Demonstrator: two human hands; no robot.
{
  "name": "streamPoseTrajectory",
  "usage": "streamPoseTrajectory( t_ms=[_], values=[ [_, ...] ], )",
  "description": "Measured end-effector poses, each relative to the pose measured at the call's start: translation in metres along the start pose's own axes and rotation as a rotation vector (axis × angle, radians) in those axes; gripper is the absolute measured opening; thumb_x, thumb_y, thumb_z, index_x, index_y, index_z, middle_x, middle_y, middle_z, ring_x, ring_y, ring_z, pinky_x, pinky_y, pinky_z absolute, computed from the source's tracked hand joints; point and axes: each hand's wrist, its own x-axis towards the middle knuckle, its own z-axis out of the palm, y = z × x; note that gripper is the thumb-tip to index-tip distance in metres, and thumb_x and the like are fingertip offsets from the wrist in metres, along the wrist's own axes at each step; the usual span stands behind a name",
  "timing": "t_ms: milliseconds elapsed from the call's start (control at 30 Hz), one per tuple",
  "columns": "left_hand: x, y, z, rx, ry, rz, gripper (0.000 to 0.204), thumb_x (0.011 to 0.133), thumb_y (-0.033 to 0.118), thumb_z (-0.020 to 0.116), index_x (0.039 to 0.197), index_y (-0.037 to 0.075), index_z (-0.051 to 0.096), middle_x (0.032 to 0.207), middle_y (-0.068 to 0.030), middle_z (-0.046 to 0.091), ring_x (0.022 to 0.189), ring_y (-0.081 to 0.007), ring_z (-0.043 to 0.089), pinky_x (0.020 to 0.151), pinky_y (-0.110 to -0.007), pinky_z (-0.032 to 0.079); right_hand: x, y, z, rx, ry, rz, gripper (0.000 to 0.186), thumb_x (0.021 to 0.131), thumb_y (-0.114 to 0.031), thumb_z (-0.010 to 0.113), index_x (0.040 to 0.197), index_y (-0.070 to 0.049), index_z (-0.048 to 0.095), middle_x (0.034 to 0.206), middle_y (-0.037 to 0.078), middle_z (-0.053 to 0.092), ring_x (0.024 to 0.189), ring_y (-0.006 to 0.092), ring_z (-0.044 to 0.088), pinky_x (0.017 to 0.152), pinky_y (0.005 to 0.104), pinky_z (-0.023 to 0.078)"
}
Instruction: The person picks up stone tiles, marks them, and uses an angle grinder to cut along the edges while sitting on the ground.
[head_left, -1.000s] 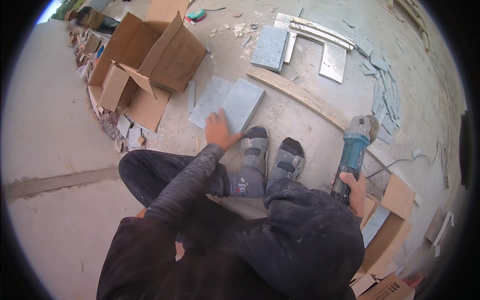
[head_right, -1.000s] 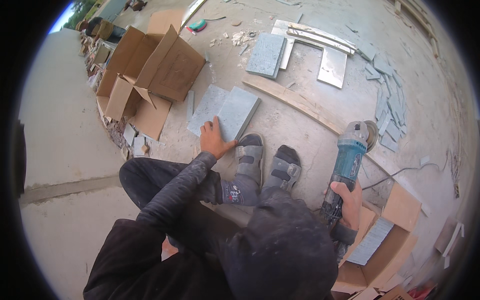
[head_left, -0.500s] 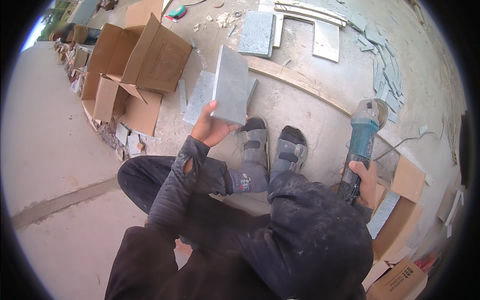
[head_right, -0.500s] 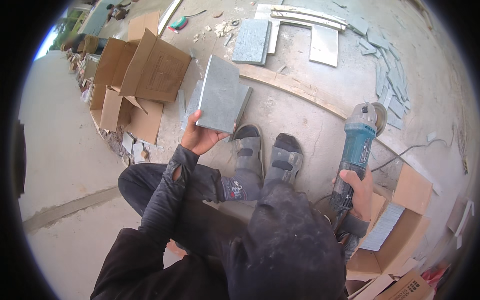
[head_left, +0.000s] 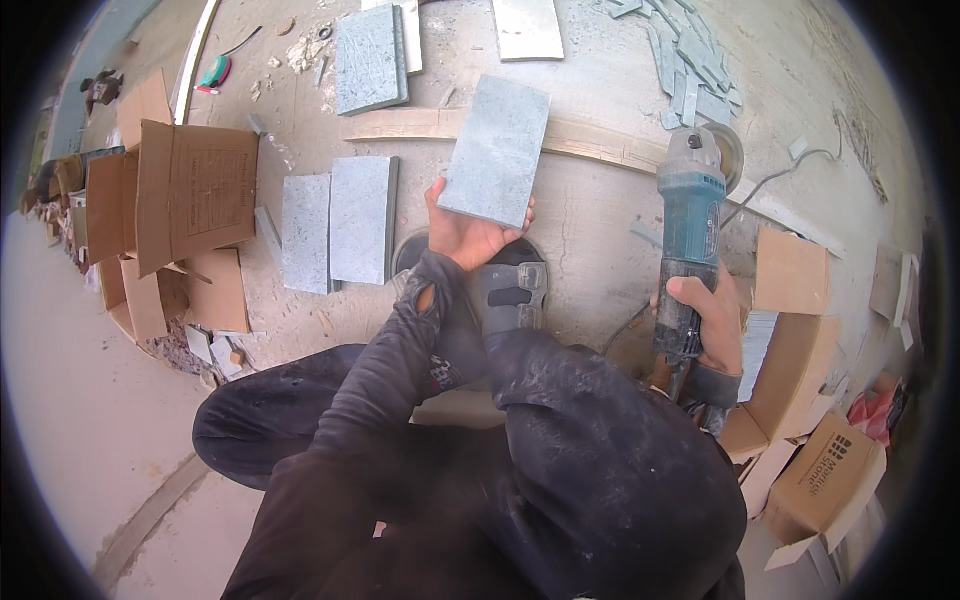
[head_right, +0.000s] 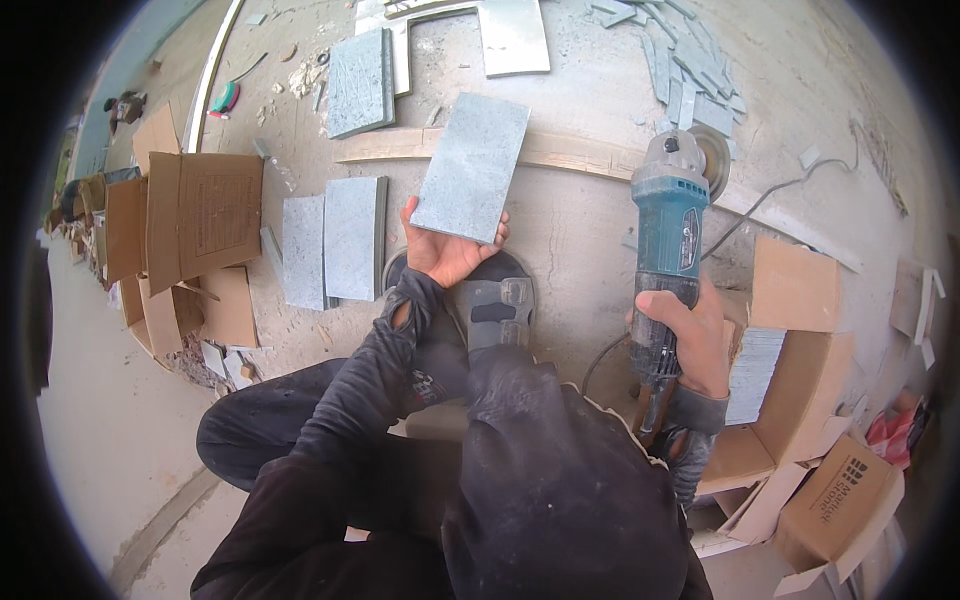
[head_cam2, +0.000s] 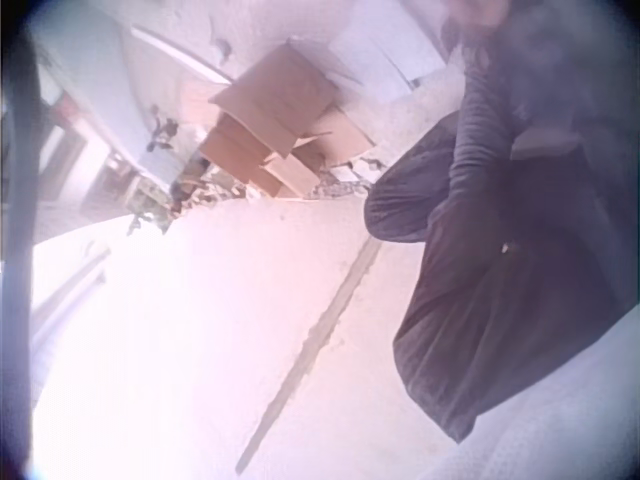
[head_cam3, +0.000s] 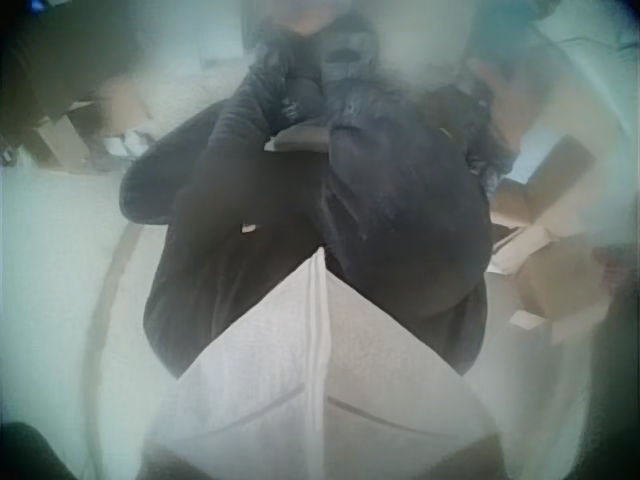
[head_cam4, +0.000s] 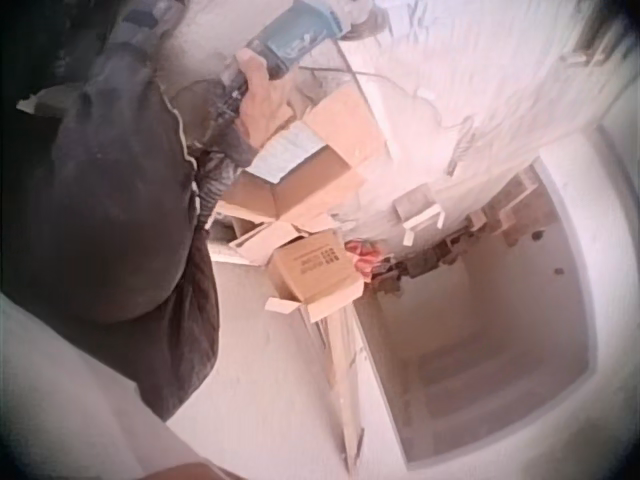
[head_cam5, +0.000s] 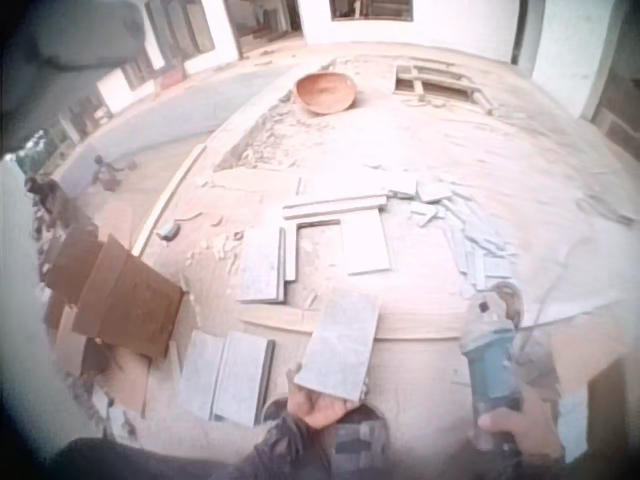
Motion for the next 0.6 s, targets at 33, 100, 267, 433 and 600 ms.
streamPoseTrajectory(
  t_ms=[33, 100, 267, 433, 600],
  values=[
    [0.003, -0.004, -0.007, -0.028, -0.009, -0.016, 0.099, 0.079, 0.069, 0.050, 0.148, 0.003, 0.023, 0.129, -0.0299, 0.045, 0.115, -0.0405, 0.052, 0.094, -0.049, 0.046, 0.001, -0.001, 0.000, -0.013, 0.004, 0.014, 0.044, 0.073, -0.017, 0.072, 0.109, 0.001, 0.053, 0.081, 0.009, 0.061, 0.066, 0.0168, 0.062, 0.057, 0.0291, 0.051],
    [0.012, -0.010, -0.019, -0.090, 0.002, -0.034, 0.099, 0.080, 0.070, 0.050, 0.148, 0.003, 0.022, 0.130, -0.0306, 0.043, 0.116, -0.0409, 0.051, 0.096, -0.049, 0.045, 0.002, -0.005, -0.002, -0.028, 0.023, 0.023, 0.046, 0.073, -0.017, 0.073, 0.110, 0.001, 0.053, 0.080, 0.009, 0.062, 0.065, 0.0167, 0.062, 0.058, 0.0290, 0.051],
    [0.008, -0.017, -0.014, 0.052, 0.215, -0.054, 0.096, 0.084, 0.068, 0.048, 0.150, 0.005, 0.018, 0.139, -0.0332, 0.035, 0.124, -0.0452, 0.046, 0.107, -0.050, 0.041, 0.003, -0.008, -0.003, -0.009, 0.083, 0.019, 0.048, 0.071, -0.017, 0.073, 0.111, 0.002, 0.052, 0.080, 0.011, 0.062, 0.065, 0.0176, 0.062, 0.058, 0.0292, 0.051],
    [0.003, -0.011, 0.000, 0.316, 0.587, 0.000, 0.047, 0.102, 0.029, 0.045, 0.138, -0.001, 0.038, 0.131, -0.0216, 0.051, 0.117, -0.0312, 0.056, 0.105, -0.042, 0.046, 0.012, -0.005, 0.002, 0.006, 0.090, 0.035, 0.048, 0.071, -0.016, 0.073, 0.111, 0.002, 0.052, 0.080, 0.012, 0.062, 0.066, 0.0186, 0.063, 0.059, 0.0302, 0.051],
    [-0.006, 0.002, -0.002, 0.773, 0.731, 0.091, 0.031, 0.098, 0.016, 0.055, 0.119, -0.008, 0.056, 0.108, -0.0119, 0.064, 0.096, -0.0187, 0.064, 0.090, -0.033, 0.056, 0.012, -0.007, 0.011, 0.001, 0.078, 0.027, 0.049, 0.071, -0.019, 0.073, 0.110, 0.003, 0.052, 0.082, 0.012, 0.062, 0.066, 0.0188, 0.063, 0.059, 0.0304, 0.052]
  ],
)
